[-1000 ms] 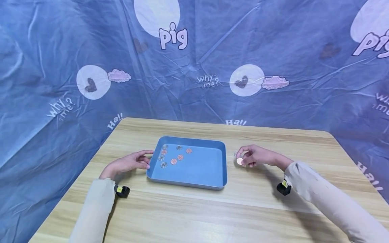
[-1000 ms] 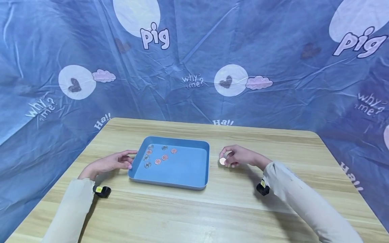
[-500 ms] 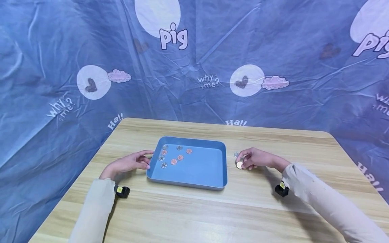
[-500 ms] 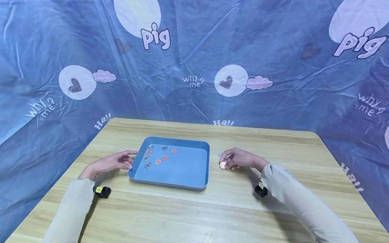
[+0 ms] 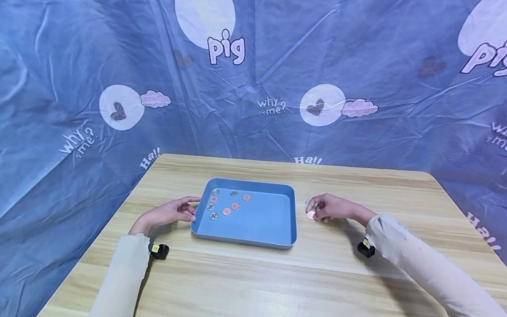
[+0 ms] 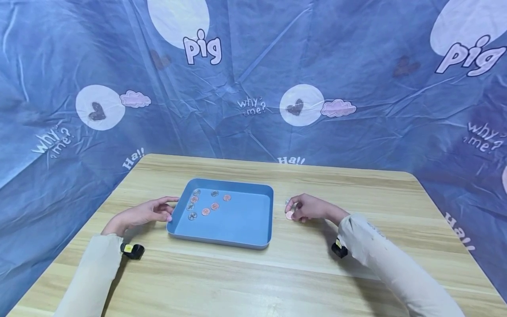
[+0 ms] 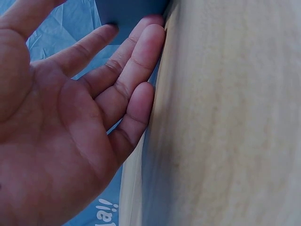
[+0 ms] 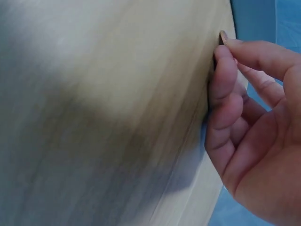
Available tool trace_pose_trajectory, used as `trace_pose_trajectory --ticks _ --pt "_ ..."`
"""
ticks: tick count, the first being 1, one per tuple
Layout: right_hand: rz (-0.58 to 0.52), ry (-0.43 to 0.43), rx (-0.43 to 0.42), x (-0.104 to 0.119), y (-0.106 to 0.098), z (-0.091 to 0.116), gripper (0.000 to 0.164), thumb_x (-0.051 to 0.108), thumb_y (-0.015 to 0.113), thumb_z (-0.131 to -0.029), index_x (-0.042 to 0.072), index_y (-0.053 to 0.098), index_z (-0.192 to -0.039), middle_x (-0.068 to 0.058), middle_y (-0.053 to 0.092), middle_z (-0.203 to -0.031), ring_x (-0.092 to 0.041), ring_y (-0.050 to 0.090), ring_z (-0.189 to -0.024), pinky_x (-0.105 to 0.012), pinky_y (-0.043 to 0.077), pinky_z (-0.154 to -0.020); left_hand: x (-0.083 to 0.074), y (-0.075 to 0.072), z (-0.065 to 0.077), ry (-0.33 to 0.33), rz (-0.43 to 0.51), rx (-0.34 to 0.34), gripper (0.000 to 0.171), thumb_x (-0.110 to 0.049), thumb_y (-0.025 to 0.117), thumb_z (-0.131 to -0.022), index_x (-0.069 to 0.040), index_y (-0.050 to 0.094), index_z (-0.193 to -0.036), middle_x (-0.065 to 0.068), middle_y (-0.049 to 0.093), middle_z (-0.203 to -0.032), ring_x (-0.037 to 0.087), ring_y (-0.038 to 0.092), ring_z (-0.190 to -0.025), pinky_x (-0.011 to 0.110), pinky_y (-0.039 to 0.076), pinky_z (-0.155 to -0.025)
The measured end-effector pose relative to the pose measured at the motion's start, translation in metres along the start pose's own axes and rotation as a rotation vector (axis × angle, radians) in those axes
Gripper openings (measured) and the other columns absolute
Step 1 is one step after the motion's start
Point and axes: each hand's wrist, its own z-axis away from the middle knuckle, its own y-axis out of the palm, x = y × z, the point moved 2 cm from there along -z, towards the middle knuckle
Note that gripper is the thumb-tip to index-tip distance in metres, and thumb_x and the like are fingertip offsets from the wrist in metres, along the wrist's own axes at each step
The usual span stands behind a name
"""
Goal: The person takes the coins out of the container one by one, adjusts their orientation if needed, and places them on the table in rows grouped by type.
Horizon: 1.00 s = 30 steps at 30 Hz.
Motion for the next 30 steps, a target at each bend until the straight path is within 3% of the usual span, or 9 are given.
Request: trace_pose_trajectory --ticks 4,8,14,20,24,30 --pt "0.066 -0.048 -0.039 -0.001 0.001 0.001 0.017 0.003 0.065 -0.086 -0.001 0.063 -0.102 -0.001 0.053 -0.065 -0.01 0.047 -0.054 -0.021 0.042 -0.05 -0.001 0.0 0.001 -0.003 0.002 0.004 0.077 -0.016 0.067 -0.091 0.003 0.022 -0.15 0.023 0.056 -0.121 0.008 0.059 -0.1 0.015 0.045 -0.09" --pt "0.096 -0.044 -0.072 -0.002 0.002 0.001 0.016 0.01 0.067 -0.088 0.002 0.064 -0.101 0.0 0.053 -0.065 -0.01 0.048 -0.054 -0.021 0.042 -0.051 -0.002 0.001 0.001 -0.002 0.011 0.003 0.077 -0.015 0.066 -0.091 0.004 0.022 -0.15 0.021 0.056 -0.119 0.007 0.059 -0.099 0.015 0.045 -0.089" --pt "0.082 -0.043 -0.087 -0.004 0.003 0.002 0.021 0.015 0.067 -0.089 0.002 0.063 -0.105 0.001 0.05 -0.066 -0.009 0.047 -0.054 -0.019 0.04 -0.05 -0.002 0.002 0.002 0.004 0.024 0.004 0.076 -0.014 0.066 -0.091 0.004 0.022 -0.15 0.02 0.056 -0.117 0.006 0.059 -0.097 0.015 0.046 -0.088" --pt "-0.019 -0.093 -0.111 -0.001 0.003 0.005 0.03 0.008 0.063 -0.091 -0.005 0.055 -0.116 -0.008 0.059 -0.074 -0.011 0.051 -0.059 -0.021 0.043 -0.05 -0.001 0.002 0.001 0.011 0.018 0.006 0.076 -0.014 0.066 -0.091 0.005 0.022 -0.15 0.022 0.056 -0.119 0.006 0.059 -0.097 0.015 0.046 -0.088" --pt "-0.036 -0.152 -0.172 0.014 -0.002 0.008 0.032 0.001 0.058 -0.09 -0.009 0.052 -0.12 -0.017 0.063 -0.082 -0.013 0.054 -0.061 -0.024 0.046 -0.052 -0.001 0.003 0.0 0.009 0.01 0.011 0.076 -0.015 0.067 -0.091 0.004 0.022 -0.15 0.02 0.056 -0.117 0.007 0.059 -0.097 0.015 0.046 -0.088" --pt "-0.008 -0.209 -0.21 0.051 -0.011 0.004 0.034 0.01 0.063 -0.091 -0.006 0.054 -0.12 -0.013 0.059 -0.083 -0.012 0.054 -0.061 -0.025 0.045 -0.052 0.0 0.002 0.0 0.015 0.01 0.013 0.076 -0.014 0.066 -0.091 0.005 0.022 -0.15 0.022 0.056 -0.118 0.006 0.059 -0.097 0.015 0.047 -0.087"
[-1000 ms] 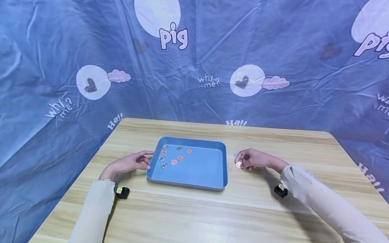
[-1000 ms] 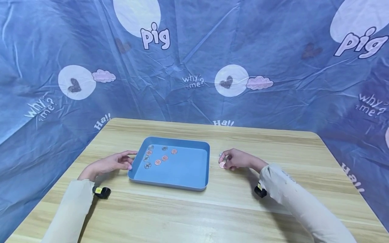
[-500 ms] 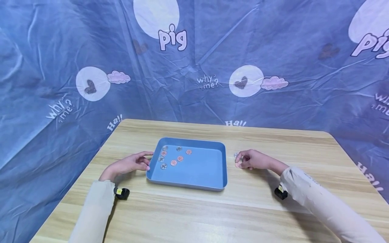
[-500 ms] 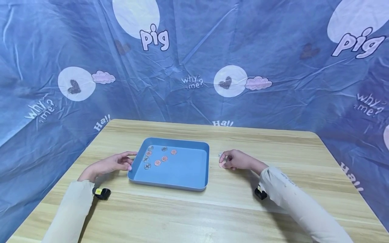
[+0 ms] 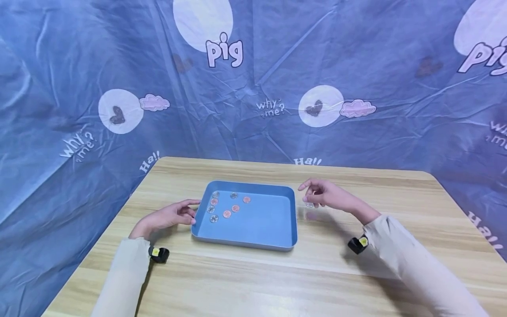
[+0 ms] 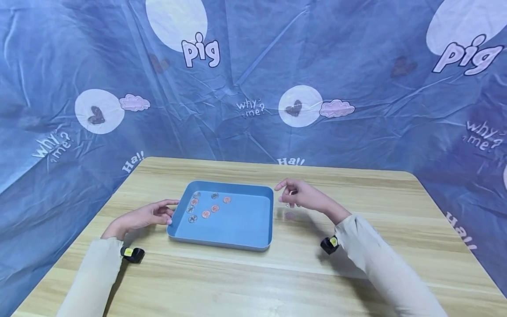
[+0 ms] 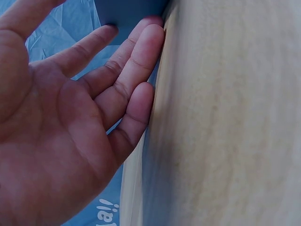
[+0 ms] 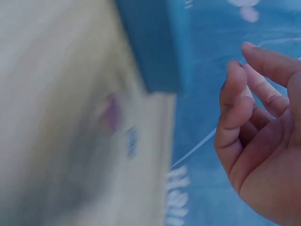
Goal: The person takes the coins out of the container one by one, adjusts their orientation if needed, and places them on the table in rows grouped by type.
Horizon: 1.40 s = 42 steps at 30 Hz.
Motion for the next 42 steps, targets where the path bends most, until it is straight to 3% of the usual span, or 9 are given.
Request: trace_pose_trajectory --ticks 5,14,20,27,34,42 --pt "-0.028 -0.058 0.005 0.031 0.002 -0.013 0.033 0.011 0.064 -0.092 -0.006 0.056 -0.12 -0.004 0.059 -0.08 -0.012 0.055 -0.06 -0.024 0.044 -0.05 -0.002 -0.001 0.0 -0.003 0.001 -0.004 0.077 -0.014 0.067 -0.09 0.005 0.022 -0.15 0.021 0.056 -0.117 0.006 0.059 -0.096 0.015 0.047 -0.087" --pt "-0.056 -0.062 0.025 0.063 0.02 -0.049 0.03 0.015 0.065 -0.092 0.004 0.06 -0.118 -0.012 0.062 -0.088 -0.018 0.057 -0.066 -0.025 0.048 -0.057 -0.004 -0.002 0.0 0.002 0.001 0.0 0.077 -0.014 0.067 -0.09 0.006 0.022 -0.149 0.021 0.056 -0.117 0.006 0.059 -0.096 0.015 0.046 -0.088" --pt "-0.089 -0.077 0.073 0.064 0.043 -0.079 0.032 0.014 0.065 -0.092 -0.002 0.059 -0.119 -0.019 0.063 -0.09 -0.018 0.055 -0.065 -0.03 0.051 -0.061 -0.002 0.0 -0.002 -0.011 -0.003 0.002 0.075 -0.015 0.066 -0.091 0.005 0.023 -0.15 0.013 0.058 -0.112 0.007 0.06 -0.096 0.016 0.047 -0.087" --pt "-0.035 -0.024 0.171 0.061 0.075 -0.1 0.034 0.015 0.066 -0.091 0.001 0.06 -0.122 -0.024 0.064 -0.093 -0.04 0.057 -0.076 -0.03 0.043 -0.057 -0.003 0.003 -0.002 -0.008 -0.026 -0.001 0.076 -0.017 0.066 -0.091 0.004 0.023 -0.15 0.017 0.056 -0.114 0.01 0.059 -0.098 0.016 0.046 -0.088" --pt "-0.058 0.0 0.229 0.055 0.102 -0.117 0.034 0.014 0.063 -0.092 0.002 0.059 -0.124 -0.005 0.062 -0.083 -0.019 0.057 -0.069 -0.028 0.041 -0.057 -0.003 0.003 0.001 -0.011 -0.03 -0.01 0.077 -0.015 0.066 -0.091 0.005 0.022 -0.15 0.025 0.056 -0.12 0.011 0.059 -0.1 0.017 0.045 -0.089" --pt "-0.034 0.061 0.215 0.042 0.118 -0.132 0.029 0.017 0.068 -0.089 0.01 0.064 -0.117 0.0 0.06 -0.08 -0.018 0.057 -0.068 -0.026 0.044 -0.058 -0.002 0.002 0.001 -0.014 -0.031 -0.01 0.078 -0.016 0.067 -0.091 0.004 0.022 -0.15 0.026 0.055 -0.122 0.011 0.059 -0.1 0.017 0.045 -0.09"
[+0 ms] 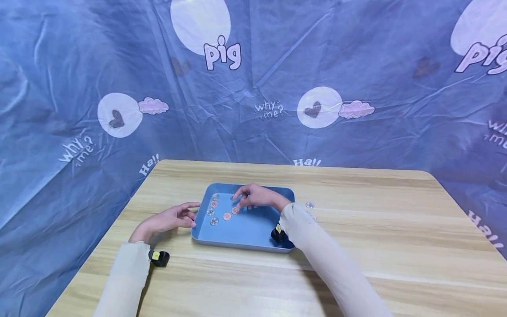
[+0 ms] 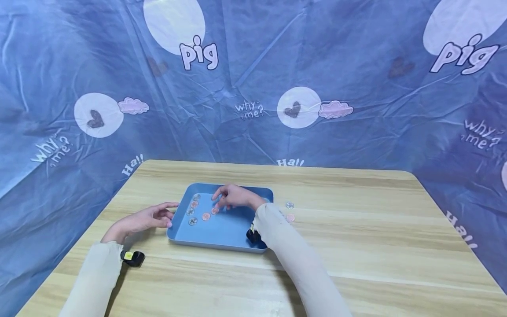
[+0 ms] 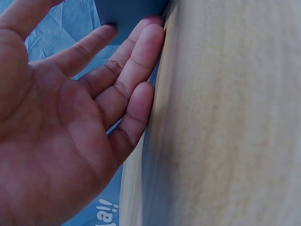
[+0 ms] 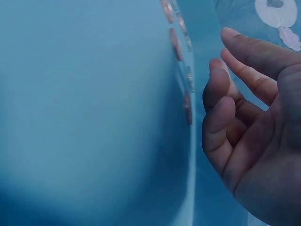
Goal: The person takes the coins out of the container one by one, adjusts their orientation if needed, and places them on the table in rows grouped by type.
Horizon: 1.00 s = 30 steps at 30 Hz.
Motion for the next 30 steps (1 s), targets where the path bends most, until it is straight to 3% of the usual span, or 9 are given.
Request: trace_pose_trajectory --ticks 6,13,18,30 --pt "0.059 0.029 0.022 -0.004 0.008 -0.004 0.024 0.017 0.07 -0.088 0.013 0.067 -0.112 0.002 0.057 -0.072 -0.012 0.049 -0.06 -0.023 0.042 -0.055 0.001 -0.001 0.0 0.002 0.011 -0.001 0.078 -0.016 0.068 -0.09 0.004 0.022 -0.15 0.025 0.055 -0.121 0.011 0.06 -0.099 0.017 0.046 -0.089" --pt "0.1 0.037 -0.008 -0.004 0.011 -0.005 0.022 0.016 0.072 -0.087 0.013 0.069 -0.108 0.002 0.059 -0.071 -0.011 0.046 -0.057 -0.024 0.041 -0.053 0.001 -0.001 -0.001 0.0 0.015 -0.001 0.077 -0.018 0.067 -0.091 0.003 0.023 -0.15 0.013 0.058 -0.114 0.008 0.058 -0.098 0.016 0.045 -0.088" --pt "0.151 0.039 -0.011 -0.006 0.014 -0.008 0.021 0.016 0.072 -0.087 0.015 0.07 -0.107 0.002 0.057 -0.07 -0.01 0.041 -0.054 -0.023 0.037 -0.052 0.001 -0.002 0.0 0.002 0.017 0.002 0.077 -0.016 0.068 -0.09 0.004 0.023 -0.15 0.018 0.057 -0.115 0.009 0.058 -0.097 0.016 0.046 -0.088" --pt "0.32 -0.005 -0.048 -0.003 0.019 -0.009 0.009 0.021 0.072 -0.087 0.019 0.07 -0.096 0.005 0.058 -0.075 -0.009 0.045 -0.063 -0.021 0.037 -0.058 0.0 -0.002 -0.001 -0.005 0.015 -0.002 0.077 -0.015 0.068 -0.09 0.004 0.024 -0.15 0.019 0.056 -0.115 0.009 0.059 -0.096 0.015 0.045 -0.088"
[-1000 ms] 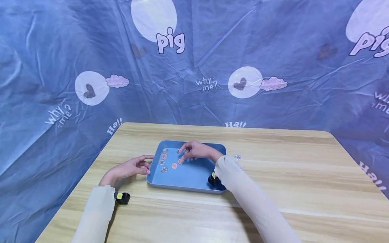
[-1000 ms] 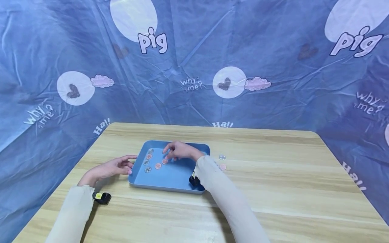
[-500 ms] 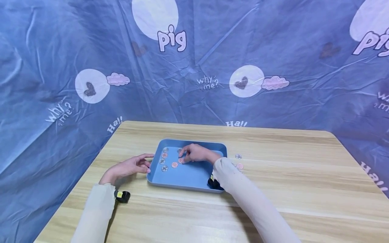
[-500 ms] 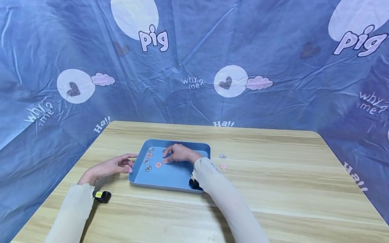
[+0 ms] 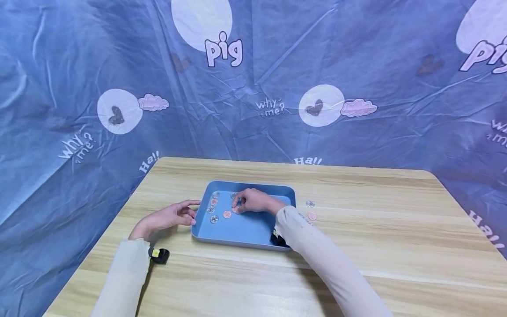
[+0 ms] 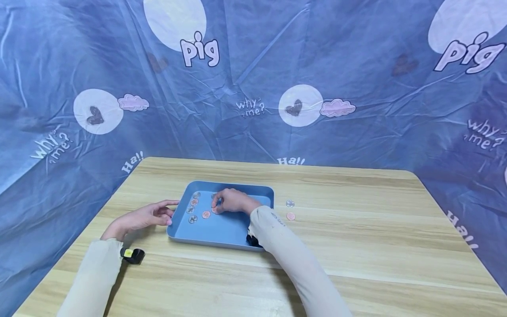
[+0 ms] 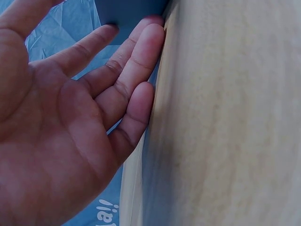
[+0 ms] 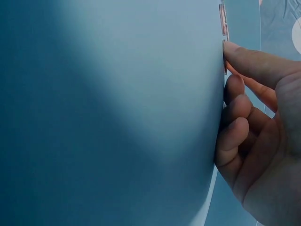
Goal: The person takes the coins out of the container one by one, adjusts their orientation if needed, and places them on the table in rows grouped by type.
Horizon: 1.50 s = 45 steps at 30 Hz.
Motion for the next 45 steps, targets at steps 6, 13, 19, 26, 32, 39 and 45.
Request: trace_pose_trajectory --ticks 6,13,19,26,32,39,45 --pt "-0.015 0.004 0.016 0.001 0.0 0.0 0.007 0.017 0.072 -0.087 0.015 0.068 -0.092 0.004 0.055 -0.074 -0.009 0.045 -0.064 -0.02 0.036 -0.059 0.0 -0.001 0.0 0.008 -0.01 -0.002 0.076 -0.015 0.068 -0.09 0.004 0.024 -0.149 0.019 0.056 -0.115 0.009 0.059 -0.095 0.015 0.046 -0.087" --pt "-0.036 0.017 0.04 0.003 -0.001 0.003 0.009 0.013 0.072 -0.086 0.012 0.066 -0.092 0.002 0.055 -0.078 -0.011 0.046 -0.068 -0.021 0.038 -0.062 0.0 -0.001 0.0 0.013 0.004 0.004 0.077 -0.015 0.068 -0.09 0.005 0.023 -0.149 0.02 0.055 -0.114 0.008 0.06 -0.095 0.016 0.047 -0.086" --pt "-0.036 -0.018 0.032 0.007 -0.002 0.009 0.013 0.011 0.074 -0.084 0.01 0.064 -0.092 0.002 0.053 -0.074 -0.01 0.045 -0.065 -0.02 0.037 -0.06 -0.001 -0.001 0.001 0.01 0.002 0.001 0.078 -0.016 0.068 -0.09 0.005 0.023 -0.149 0.024 0.054 -0.12 0.009 0.059 -0.097 0.016 0.046 -0.087" --pt "-0.017 -0.036 0.021 0.008 -0.002 0.013 0.014 0.01 0.074 -0.083 0.011 0.063 -0.091 0.002 0.056 -0.078 -0.01 0.048 -0.067 -0.02 0.04 -0.06 -0.001 0.0 0.001 0.004 -0.007 -0.008 0.076 -0.016 0.068 -0.09 0.005 0.024 -0.149 0.026 0.052 -0.125 0.012 0.057 -0.101 0.016 0.045 -0.089" --pt "-0.095 -0.023 0.065 0.008 -0.002 0.016 0.008 0.009 0.068 -0.088 0.012 0.062 -0.093 -0.001 0.06 -0.073 -0.011 0.057 -0.058 -0.024 0.051 -0.056 -0.001 0.002 0.001 0.002 0.0 -0.003 0.076 -0.016 0.068 -0.09 0.004 0.025 -0.149 0.023 0.053 -0.121 0.011 0.057 -0.099 0.016 0.044 -0.089" --pt "-0.208 -0.019 0.127 0.009 -0.014 0.025 0.01 0.004 0.064 -0.089 0.009 0.062 -0.098 -0.003 0.065 -0.071 -0.015 0.062 -0.059 -0.027 0.051 -0.058 0.0 0.002 0.001 0.009 0.003 0.003 0.077 -0.015 0.068 -0.09 0.004 0.023 -0.15 0.021 0.055 -0.118 0.009 0.059 -0.097 0.016 0.045 -0.088" --pt "-0.315 -0.048 0.123 0.008 -0.035 0.037 0.017 0.003 0.059 -0.091 0.007 0.059 -0.107 -0.016 0.066 -0.079 -0.026 0.059 -0.064 -0.03 0.045 -0.058 -0.001 0.002 0.002 0.011 0.0 0.005 0.077 -0.015 0.067 -0.09 0.004 0.023 -0.15 0.021 0.055 -0.118 0.009 0.058 -0.097 0.016 0.045 -0.087"
